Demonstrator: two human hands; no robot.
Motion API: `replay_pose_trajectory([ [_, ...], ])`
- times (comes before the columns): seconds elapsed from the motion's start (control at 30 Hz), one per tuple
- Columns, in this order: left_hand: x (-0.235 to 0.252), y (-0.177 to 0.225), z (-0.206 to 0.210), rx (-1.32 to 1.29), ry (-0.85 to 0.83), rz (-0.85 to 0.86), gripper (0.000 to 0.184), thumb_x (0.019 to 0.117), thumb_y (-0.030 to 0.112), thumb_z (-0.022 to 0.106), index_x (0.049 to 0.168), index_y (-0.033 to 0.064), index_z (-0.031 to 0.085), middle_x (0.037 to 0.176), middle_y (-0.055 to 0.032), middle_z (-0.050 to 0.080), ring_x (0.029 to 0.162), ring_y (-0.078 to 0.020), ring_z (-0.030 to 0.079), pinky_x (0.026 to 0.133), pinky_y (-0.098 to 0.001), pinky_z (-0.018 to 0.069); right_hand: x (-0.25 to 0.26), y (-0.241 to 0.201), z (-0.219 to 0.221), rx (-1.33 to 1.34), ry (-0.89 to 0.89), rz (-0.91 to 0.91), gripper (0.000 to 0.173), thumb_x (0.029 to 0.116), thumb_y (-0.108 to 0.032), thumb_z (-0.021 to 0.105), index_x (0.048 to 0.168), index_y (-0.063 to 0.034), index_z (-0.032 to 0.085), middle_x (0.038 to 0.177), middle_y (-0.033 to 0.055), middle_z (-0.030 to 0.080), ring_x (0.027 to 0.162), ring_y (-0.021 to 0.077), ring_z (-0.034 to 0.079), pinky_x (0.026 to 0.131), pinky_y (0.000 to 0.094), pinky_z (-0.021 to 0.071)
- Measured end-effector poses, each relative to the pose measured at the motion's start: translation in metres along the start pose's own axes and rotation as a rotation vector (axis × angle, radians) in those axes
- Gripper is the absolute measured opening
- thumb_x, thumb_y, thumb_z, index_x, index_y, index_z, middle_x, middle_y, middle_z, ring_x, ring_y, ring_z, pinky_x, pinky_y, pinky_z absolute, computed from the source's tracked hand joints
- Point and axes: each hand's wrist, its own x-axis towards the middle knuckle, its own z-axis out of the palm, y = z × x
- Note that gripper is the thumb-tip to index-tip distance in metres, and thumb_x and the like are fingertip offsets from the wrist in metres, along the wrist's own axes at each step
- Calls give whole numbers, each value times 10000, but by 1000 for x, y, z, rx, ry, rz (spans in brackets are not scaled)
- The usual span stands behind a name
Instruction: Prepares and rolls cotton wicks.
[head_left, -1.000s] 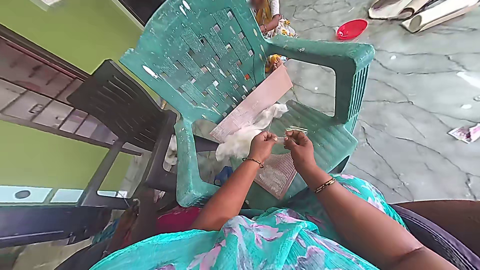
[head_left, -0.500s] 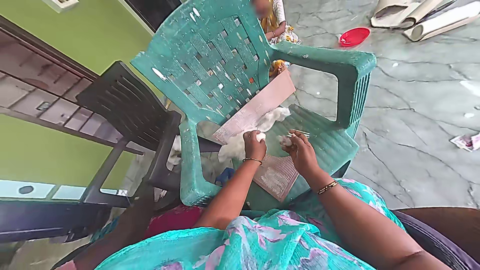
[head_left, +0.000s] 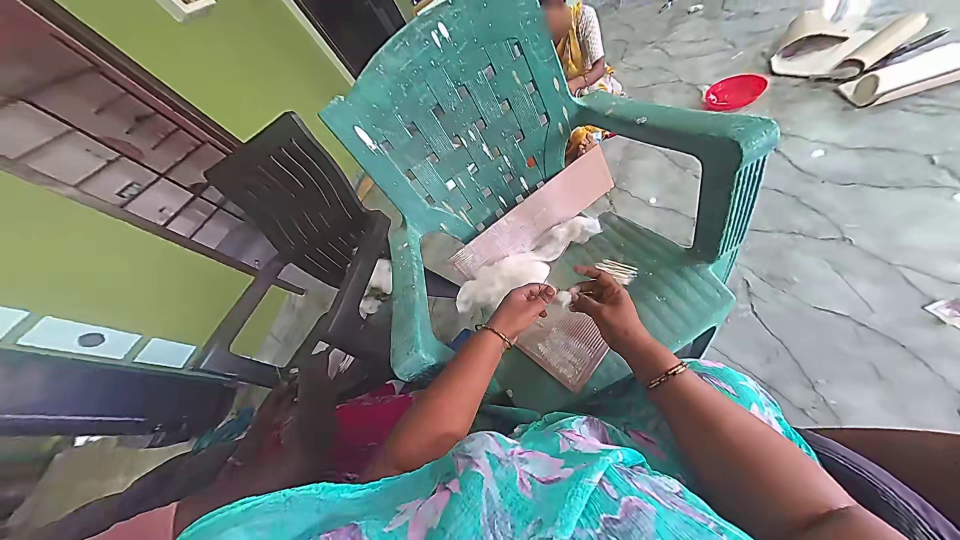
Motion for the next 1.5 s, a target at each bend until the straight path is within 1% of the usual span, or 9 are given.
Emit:
replay_pose_trajectory([
  [0.17,-15,-8,4,-106,65,-37,154,1046,147,603,1011,6,656,747,14,565,623,-31,496,593,-184,415,-4,0,4,-70,-29,-10,477,923,95,641,1374,-5,522,988,72,695,802,116,692,775,303,602],
  [0.4,-20,-14,5,-121,82,-24,121,1029,105,621,985,-3,654,747,11,553,637,-39,495,612,-193,429,-9,0,5,-47,-30,38,424,966,27,623,1375,-10,518,1048,85,695,832,120,689,782,296,589],
  [0.6,-19,-15,8,-73,70,-18,133,1031,113,618,963,2,644,753,5,552,647,-45,486,621,-202,418,-8,0,5,-103,-39,28,413,942,54,637,1341,6,541,901,50,695,738,90,659,737,282,573],
  [0.9,-8,-21,7,-154,109,-66,170,1002,44,642,1164,-1,659,904,-45,625,735,-78,545,667,-228,460,-4,-4,-4,101,108,42,376,971,52,589,1325,-64,536,909,17,665,730,82,646,729,283,578],
  [1.03,-6,-19,10,-92,237,-120,240,977,60,689,1208,7,650,922,-67,646,746,-107,553,692,-268,469,-4,-4,-5,215,-47,49,396,947,59,578,1306,-102,538,858,-17,685,709,73,648,722,281,578],
  [1.2,-10,-10,13,-71,172,-84,219,1003,52,646,1214,-3,649,924,-67,659,716,-83,566,663,-238,477,-5,-1,2,27,-116,54,411,908,78,657,1289,-44,563,835,23,700,693,86,663,692,261,578],
  [1.33,-15,-5,14,-100,119,-88,268,1098,202,504,1170,-3,661,918,-56,637,687,-69,556,616,-211,454,-5,0,1,-71,-79,34,426,908,66,676,1303,-40,555,829,28,697,697,79,656,691,255,566],
  [1.4,-18,-6,15,-110,105,-77,259,1085,215,535,1148,-4,658,878,-43,628,676,-61,547,613,-205,444,-5,0,1,-115,-83,35,442,906,62,687,1314,-40,552,832,31,695,696,79,651,690,254,563],
  [1.5,-21,-5,13,-83,63,-63,240,984,55,673,1207,-24,630,896,-53,656,721,-61,557,669,-218,463,-5,-3,3,-150,-79,45,448,901,62,700,1312,-37,554,841,33,699,693,73,646,687,248,558],
])
